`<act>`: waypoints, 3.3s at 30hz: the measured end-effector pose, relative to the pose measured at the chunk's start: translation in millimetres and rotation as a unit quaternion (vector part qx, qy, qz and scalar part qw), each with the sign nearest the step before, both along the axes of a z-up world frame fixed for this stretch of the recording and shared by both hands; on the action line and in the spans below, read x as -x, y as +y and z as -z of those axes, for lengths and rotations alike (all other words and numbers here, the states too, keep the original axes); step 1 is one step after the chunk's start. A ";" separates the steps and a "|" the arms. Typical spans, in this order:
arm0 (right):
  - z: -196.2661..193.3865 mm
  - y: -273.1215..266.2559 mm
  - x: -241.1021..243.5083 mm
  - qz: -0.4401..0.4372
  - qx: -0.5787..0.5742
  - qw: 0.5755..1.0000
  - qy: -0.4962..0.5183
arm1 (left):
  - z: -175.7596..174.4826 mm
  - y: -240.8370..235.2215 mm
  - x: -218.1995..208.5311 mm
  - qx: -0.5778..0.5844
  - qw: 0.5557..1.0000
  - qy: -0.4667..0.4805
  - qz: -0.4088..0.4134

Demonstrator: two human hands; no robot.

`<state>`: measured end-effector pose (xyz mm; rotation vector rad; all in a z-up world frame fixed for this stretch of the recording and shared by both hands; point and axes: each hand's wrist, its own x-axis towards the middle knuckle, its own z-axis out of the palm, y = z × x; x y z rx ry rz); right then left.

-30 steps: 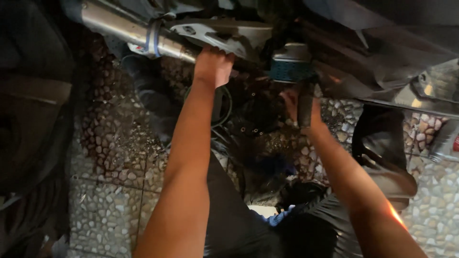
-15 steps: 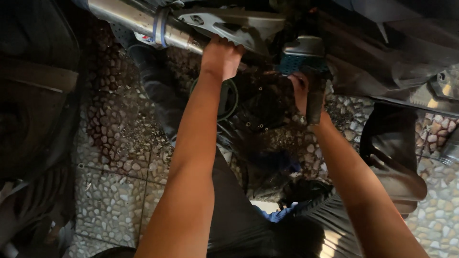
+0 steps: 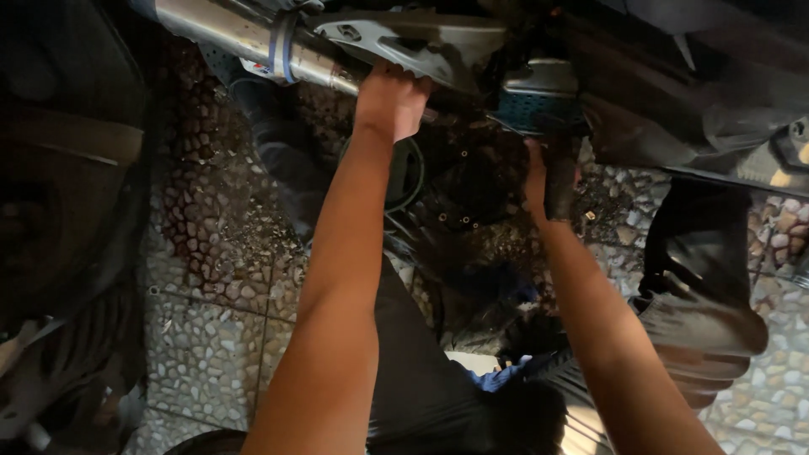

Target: The person installs a perforated metal plate onto the motorcycle's rear frame using bolts and a wrench. They position the plate, insert bolts, and tighten them to secure the part.

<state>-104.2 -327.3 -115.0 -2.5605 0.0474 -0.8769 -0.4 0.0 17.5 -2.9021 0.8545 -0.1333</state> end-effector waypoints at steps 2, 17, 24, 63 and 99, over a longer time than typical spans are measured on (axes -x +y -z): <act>31.2 -2.1 5.5 0.061 0.031 0.977 0.202 | -8.7 -1.4 1.1 -0.010 1.000 0.014 -0.002; 66.3 117.0 11.3 -0.124 -0.503 0.751 0.409 | -6.1 -3.4 2.7 0.011 1.000 0.012 -0.021; 11.2 62.9 31.4 -0.208 -0.247 0.912 0.251 | 1.6 1.2 2.1 0.034 0.996 -0.077 0.017; -37.8 -13.4 -25.9 -0.105 0.202 0.974 0.010 | 11.1 2.7 -2.7 -0.013 0.999 -0.036 0.012; -86.3 -8.2 -16.2 -0.242 0.070 0.966 0.063 | -13.5 -2.3 2.3 -0.023 0.999 0.026 -0.005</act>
